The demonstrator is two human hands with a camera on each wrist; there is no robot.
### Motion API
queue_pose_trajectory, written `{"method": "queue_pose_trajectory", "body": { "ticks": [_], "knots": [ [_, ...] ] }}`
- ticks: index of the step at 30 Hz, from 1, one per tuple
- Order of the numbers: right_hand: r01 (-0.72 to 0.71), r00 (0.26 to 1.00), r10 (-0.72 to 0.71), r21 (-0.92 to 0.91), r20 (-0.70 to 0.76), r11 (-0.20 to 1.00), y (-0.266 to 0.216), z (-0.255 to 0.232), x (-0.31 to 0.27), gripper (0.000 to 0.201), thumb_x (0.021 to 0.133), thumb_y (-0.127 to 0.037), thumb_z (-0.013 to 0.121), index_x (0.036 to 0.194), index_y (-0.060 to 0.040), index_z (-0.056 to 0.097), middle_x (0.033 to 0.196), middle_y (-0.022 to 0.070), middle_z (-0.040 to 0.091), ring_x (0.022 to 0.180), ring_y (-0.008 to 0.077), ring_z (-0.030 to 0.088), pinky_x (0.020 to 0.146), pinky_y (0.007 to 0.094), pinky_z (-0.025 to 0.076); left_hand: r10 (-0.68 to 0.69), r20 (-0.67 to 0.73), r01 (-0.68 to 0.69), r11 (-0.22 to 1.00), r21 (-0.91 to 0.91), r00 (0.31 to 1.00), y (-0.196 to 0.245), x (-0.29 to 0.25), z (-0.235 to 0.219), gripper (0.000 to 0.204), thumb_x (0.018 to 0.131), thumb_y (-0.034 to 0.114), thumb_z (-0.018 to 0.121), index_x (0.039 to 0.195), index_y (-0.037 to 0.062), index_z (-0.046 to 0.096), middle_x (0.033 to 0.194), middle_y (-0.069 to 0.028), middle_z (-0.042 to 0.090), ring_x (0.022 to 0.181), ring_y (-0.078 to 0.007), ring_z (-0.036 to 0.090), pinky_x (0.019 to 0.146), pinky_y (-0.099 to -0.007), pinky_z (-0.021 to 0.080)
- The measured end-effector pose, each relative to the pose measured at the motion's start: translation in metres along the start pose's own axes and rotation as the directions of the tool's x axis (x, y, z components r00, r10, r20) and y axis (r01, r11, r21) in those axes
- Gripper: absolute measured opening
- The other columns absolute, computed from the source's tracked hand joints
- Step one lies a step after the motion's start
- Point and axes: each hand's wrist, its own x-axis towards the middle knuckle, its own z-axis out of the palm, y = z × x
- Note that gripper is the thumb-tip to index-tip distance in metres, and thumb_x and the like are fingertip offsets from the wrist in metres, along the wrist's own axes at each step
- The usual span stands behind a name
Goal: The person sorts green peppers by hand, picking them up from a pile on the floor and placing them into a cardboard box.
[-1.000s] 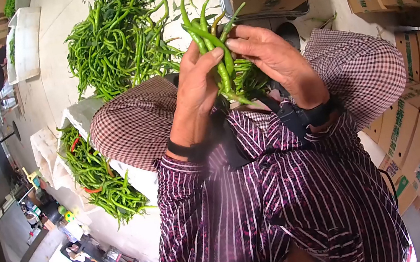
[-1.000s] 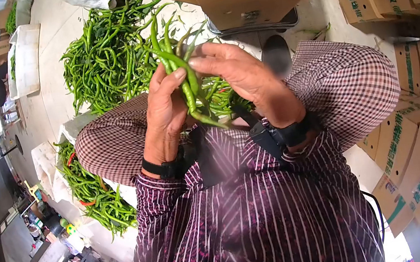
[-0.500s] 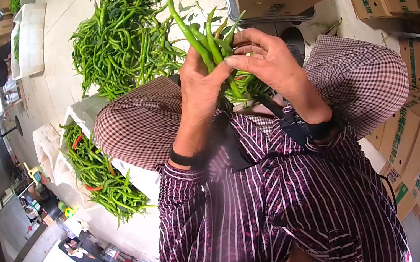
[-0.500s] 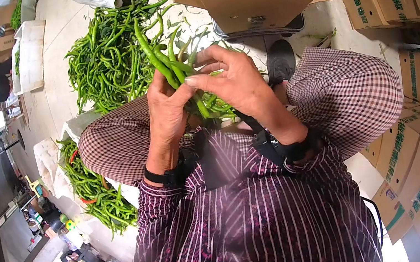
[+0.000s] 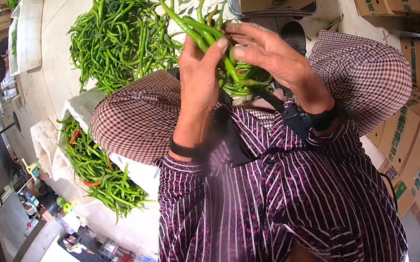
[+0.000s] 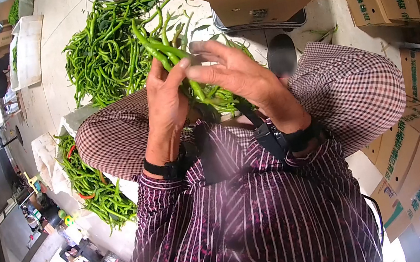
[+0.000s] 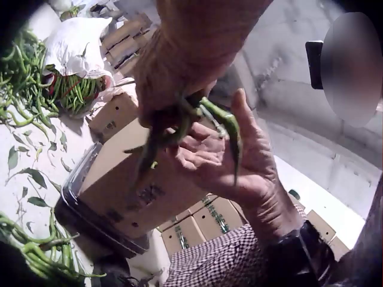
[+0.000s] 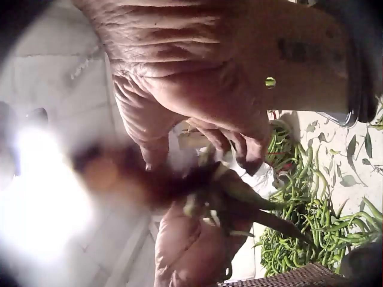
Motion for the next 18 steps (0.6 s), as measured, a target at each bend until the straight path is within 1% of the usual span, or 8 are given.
{"method": "queue_pose_trajectory", "body": {
  "ticks": [1,3,5,7,9,11,13,18],
  "knots": [
    [-0.002,1.0,0.002,-0.001,0.002,1.0,0.003,0.003,0.001,0.059,0.091,-0.026,0.062,0.136,0.0038,0.036,0.13,0.0157,0.047,0.123,0.0198,0.045,0.104,0.0332,0.036,0.001,-0.003,-0.001,1.0,-0.001,1.0,-0.005,0.002,-0.002,0.043,0.086,0.002,0.061,0.126,-0.0036,0.047,0.11,-0.0093,0.059,0.096,-0.0156,0.059,0.084,-0.0299,0.049],
    [0.011,1.0,-0.01,-0.082,0.009,0.997,0.019,0.007,0.004,0.056,0.093,-0.034,0.057,0.132,0.0033,0.041,0.118,0.0102,0.053,0.111,0.0145,0.051,0.094,0.0266,0.04,0.129,-0.019,-0.107,0.891,0.442,0.992,-0.017,0.006,-0.008,0.038,0.082,0.003,0.064,0.117,-0.0029,0.051,0.103,-0.0133,0.061,0.094,-0.0178,0.058,0.083,-0.0304,0.048],
    [-0.053,0.998,0.055,-0.141,0.008,0.989,0.04,0.002,0.012,0.055,0.094,-0.036,0.055,0.132,0.0021,0.042,0.115,0.0088,0.053,0.11,0.014,0.05,0.095,0.0257,0.038,0.263,0.095,-0.252,0.666,0.702,0.96,-0.025,0.002,-0.005,0.049,0.078,0.002,0.063,0.124,-0.0044,0.047,0.11,-0.0226,0.058,0.102,-0.0324,0.058,0.086,-0.0395,0.046],
    [0.045,0.969,-0.058,-0.06,-0.241,0.997,0.052,0.008,0.021,0.054,0.093,-0.036,0.057,0.131,0.0009,0.043,0.11,0.0064,0.054,0.105,0.0107,0.048,0.09,0.0241,0.038,0.371,0.313,-0.467,0.467,0.751,0.874,-0.038,-0.002,-0.002,0.057,0.078,0.0,0.06,0.131,-0.0073,0.04,0.125,-0.0284,0.049,0.115,-0.0421,0.049,0.095,-0.0439,0.041],
    [0.054,0.959,-0.038,0.049,-0.281,0.997,0.053,0.003,0.025,0.051,0.092,-0.036,0.06,0.126,-0.0001,0.047,0.108,0.0049,0.055,0.105,0.0093,0.046,0.089,0.0238,0.038,0.271,0.28,-0.388,0.569,0.725,0.921,-0.035,-0.016,0.007,0.062,0.079,0.001,0.058,0.135,-0.0096,0.033,0.135,-0.0312,0.04,0.125,-0.0457,0.04,0.104,-0.0451,0.035],
    [0.05,0.962,-0.005,0.157,-0.273,0.986,0.05,0.0,0.024,0.05,0.089,-0.034,0.065,0.122,0.0,0.05,0.107,0.0045,0.055,0.104,0.0102,0.048,0.087,0.0238,0.039,0.301,0.327,-0.437,0.458,0.774,0.896,-0.027,-0.022,0.011,0.059,0.083,0.003,0.056,0.137,-0.0051,0.034,0.125,-0.0254,0.052,0.114,-0.0386,0.054,0.094,-0.039,0.044],
    [0.04,0.959,0.02,0.204,-0.283,0.978,0.051,-0.006,0.027,0.045,0.089,-0.029,0.066,0.119,-0.0001,0.053,0.107,0.0061,0.058,0.105,0.0135,0.052,0.089,0.0269,0.043,0.29,0.302,-0.412,0.484,0.772,0.908,-0.019,-0.023,0.01,0.055,0.085,0.005,0.057,0.135,-0.0059,0.037,0.128,-0.0235,0.052,0.117,-0.0337,0.054,0.096,-0.0371,0.043],
    [0.069,0.988,0.004,0.467,-0.154,0.882,0.048,-0.013,0.027,0.028,0.091,-0.013,0.059,0.116,-0.0002,0.056,0.11,0.0092,0.063,0.099,0.0175,0.061,0.086,0.031,0.049,0.16,0.213,-0.252,0.809,0.531,0.964,0.011,-0.033,0.003,0.041,0.091,0.001,0.053,0.131,-0.0066,0.047,0.129,-0.0184,0.054,0.12,-0.0234,0.052,0.1,-0.0332,0.042]
  ]
}}
